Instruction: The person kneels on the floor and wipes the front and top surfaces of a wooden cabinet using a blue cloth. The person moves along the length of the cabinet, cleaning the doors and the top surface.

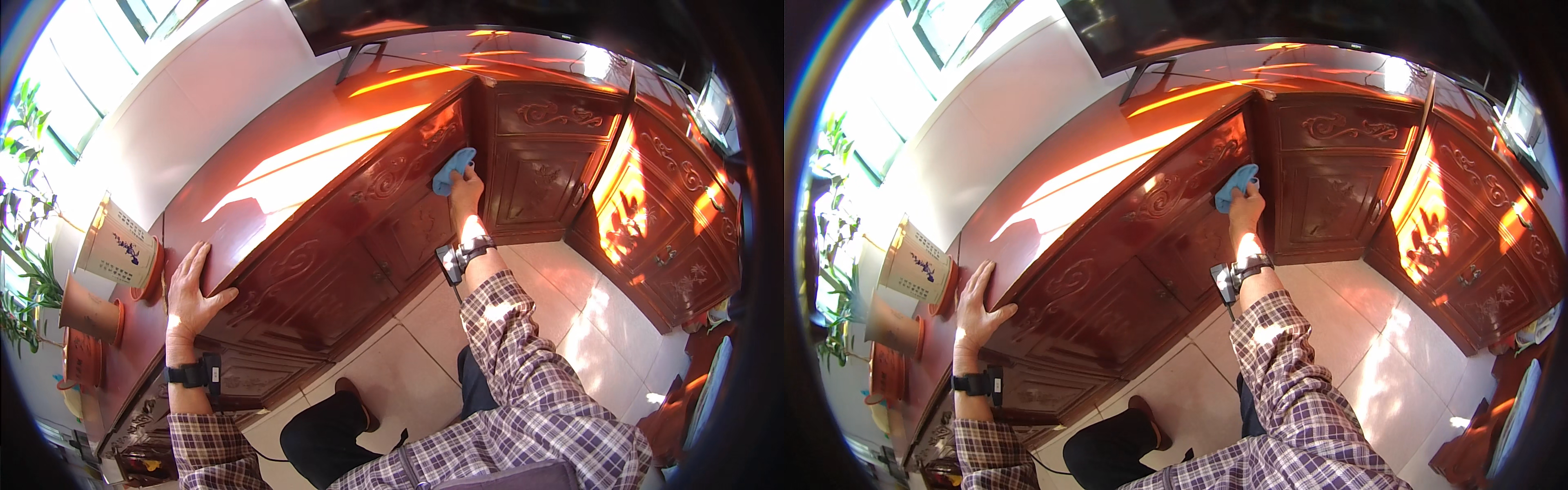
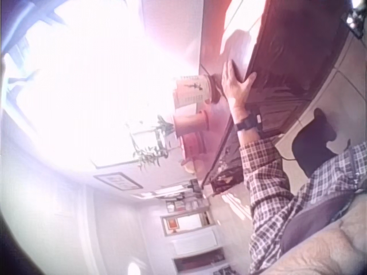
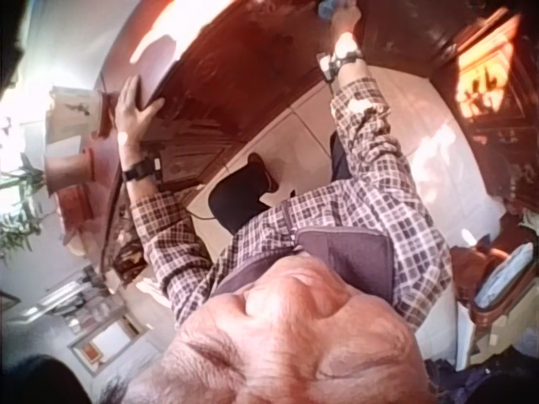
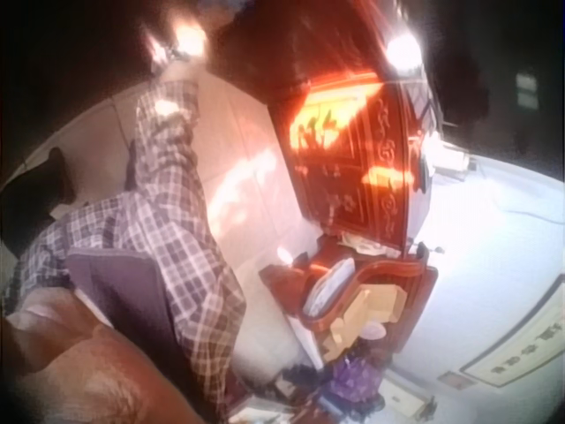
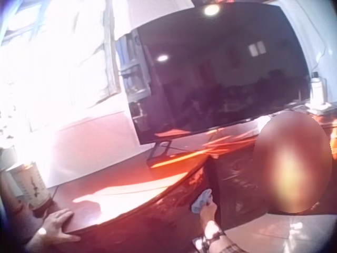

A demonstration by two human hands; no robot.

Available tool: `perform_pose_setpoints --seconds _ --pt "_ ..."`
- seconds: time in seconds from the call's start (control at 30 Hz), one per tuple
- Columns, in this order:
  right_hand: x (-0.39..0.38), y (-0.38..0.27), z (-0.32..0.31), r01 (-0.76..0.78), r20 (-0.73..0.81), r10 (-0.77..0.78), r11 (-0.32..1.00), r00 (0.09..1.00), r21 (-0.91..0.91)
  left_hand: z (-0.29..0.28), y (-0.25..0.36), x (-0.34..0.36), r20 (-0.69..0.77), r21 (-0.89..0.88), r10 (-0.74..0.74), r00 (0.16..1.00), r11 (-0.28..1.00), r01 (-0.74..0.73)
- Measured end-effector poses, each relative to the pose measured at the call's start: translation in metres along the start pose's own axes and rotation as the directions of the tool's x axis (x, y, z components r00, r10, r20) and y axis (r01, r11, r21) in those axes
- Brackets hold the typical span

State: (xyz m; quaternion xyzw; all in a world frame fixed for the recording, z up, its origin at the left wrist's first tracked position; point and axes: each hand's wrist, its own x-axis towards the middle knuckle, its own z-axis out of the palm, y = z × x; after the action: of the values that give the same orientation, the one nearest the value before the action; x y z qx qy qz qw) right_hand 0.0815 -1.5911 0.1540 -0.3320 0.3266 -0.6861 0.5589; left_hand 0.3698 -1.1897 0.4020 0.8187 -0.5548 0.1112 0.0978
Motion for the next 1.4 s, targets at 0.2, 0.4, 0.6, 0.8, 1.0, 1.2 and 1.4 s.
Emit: perform_pose_setpoints --seconds 0.2,0.4,0.6,0.8,1.0,1.2,1.4 --pt "-0.014 0.006 0.006 0.127 0.129 -0.095 0.957 0.987 -0.261 0.000 0.002 0.001 0.004 0.006 -0.012 1.000 1.000 0.012" --pt "-0.057 0.019 0.028 0.249 0.089 -0.234 0.858 0.968 -0.450 0.001 0.000 0.001 0.001 0.003 0.000 1.000 1.000 0.000" --pt "-0.103 0.011 0.043 0.175 0.112 -0.136 0.815 0.984 -0.552 0.000 0.002 0.001 0.003 0.003 -0.006 1.000 1.000 0.006" --pt "-0.146 0.013 0.056 0.081 0.348 0.081 0.901 0.934 -0.427 -0.001 0.003 0.002 -0.006 -0.013 -0.003 1.000 1.000 0.003" --pt "-0.136 -0.049 0.031 -0.579 0.632 0.587 0.774 0.507 -0.254 -0.001 0.001 -0.003 -0.023 0.051 -0.034 0.999 0.998 0.035" --pt "-0.160 -0.126 0.000 -0.793 0.724 0.558 0.608 0.404 -0.026 0.002 0.011 -0.015 -0.139 -0.027 -0.034 0.990 0.999 0.031" --pt "-0.206 -0.162 -0.050 -0.861 0.800 0.513 0.509 0.311 0.008 0.038 0.093 -0.072 -0.451 -0.116 0.244 0.859 0.938 -0.327"
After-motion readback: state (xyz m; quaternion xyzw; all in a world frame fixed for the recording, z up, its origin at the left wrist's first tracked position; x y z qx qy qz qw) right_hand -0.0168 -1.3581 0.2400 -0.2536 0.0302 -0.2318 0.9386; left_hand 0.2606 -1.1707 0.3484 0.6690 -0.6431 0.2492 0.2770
